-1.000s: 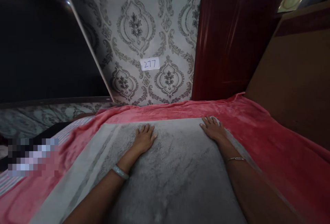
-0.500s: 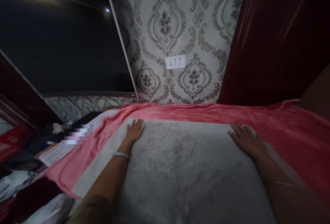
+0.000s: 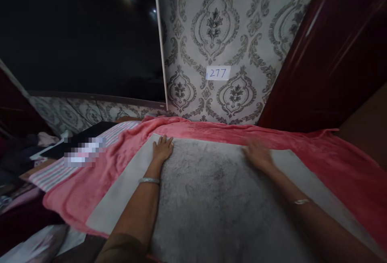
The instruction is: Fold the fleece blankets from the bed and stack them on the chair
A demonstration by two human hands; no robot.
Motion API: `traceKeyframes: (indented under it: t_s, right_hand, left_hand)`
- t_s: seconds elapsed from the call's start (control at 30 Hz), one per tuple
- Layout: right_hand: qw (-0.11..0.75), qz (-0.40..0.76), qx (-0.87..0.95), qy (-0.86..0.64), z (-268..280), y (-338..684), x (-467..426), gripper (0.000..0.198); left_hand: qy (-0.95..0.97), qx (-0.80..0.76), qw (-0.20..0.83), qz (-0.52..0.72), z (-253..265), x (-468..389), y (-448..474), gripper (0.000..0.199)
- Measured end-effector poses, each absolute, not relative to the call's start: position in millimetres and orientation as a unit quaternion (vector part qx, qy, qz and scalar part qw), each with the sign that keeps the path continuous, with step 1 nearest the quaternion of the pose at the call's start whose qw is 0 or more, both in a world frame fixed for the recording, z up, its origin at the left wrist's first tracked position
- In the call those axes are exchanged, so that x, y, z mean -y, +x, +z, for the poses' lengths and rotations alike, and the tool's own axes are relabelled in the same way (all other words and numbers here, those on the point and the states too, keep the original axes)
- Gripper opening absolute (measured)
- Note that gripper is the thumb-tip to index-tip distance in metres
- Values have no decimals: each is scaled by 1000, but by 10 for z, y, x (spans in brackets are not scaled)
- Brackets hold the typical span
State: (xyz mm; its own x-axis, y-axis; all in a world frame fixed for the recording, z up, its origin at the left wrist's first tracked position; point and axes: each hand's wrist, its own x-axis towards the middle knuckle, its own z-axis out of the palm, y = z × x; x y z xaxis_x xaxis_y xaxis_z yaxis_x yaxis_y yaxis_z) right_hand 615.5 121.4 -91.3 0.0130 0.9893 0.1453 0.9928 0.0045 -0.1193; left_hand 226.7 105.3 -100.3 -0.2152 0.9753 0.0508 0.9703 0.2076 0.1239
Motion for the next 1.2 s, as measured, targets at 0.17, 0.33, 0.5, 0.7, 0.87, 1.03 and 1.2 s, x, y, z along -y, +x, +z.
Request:
traceKeyframes:
  t_s: [0.17, 0.33, 0.5, 0.7, 0.87, 1.03, 1.2]
  right_hand:
    - [113, 53, 852, -509, -808, 4365, -1006, 62]
    - [125, 105, 872, -461, -993, 3913, -929, 61]
    - [100, 67, 805, -581, -1101, 4801, -1169, 62]
    - [16, 14, 680, -733, -1195, 6537, -1211, 57]
    - [33, 47, 577, -814, -1312, 7770, -871, 64]
    - [71, 50, 532, -843, -1217, 8054, -551, 64]
    - [114, -13, 571, -813, -893, 7273, -418, 58]
  left_hand:
    - [634, -771, 9, 59, -985, -1023, 2282, 55]
    - [638, -769, 12, 49, -975, -1064, 2244, 56]
    - [641, -766, 20, 46, -971, -1119, 2233, 58]
    - [634, -772, 14, 41, -940, -1123, 2246, 57]
    - [638, -769, 1, 40, -933, -1132, 2246, 57]
    - [648, -759, -6, 64, -933, -1138, 2227, 59]
    - [635, -768, 19, 80, -775, -1141, 2264, 60]
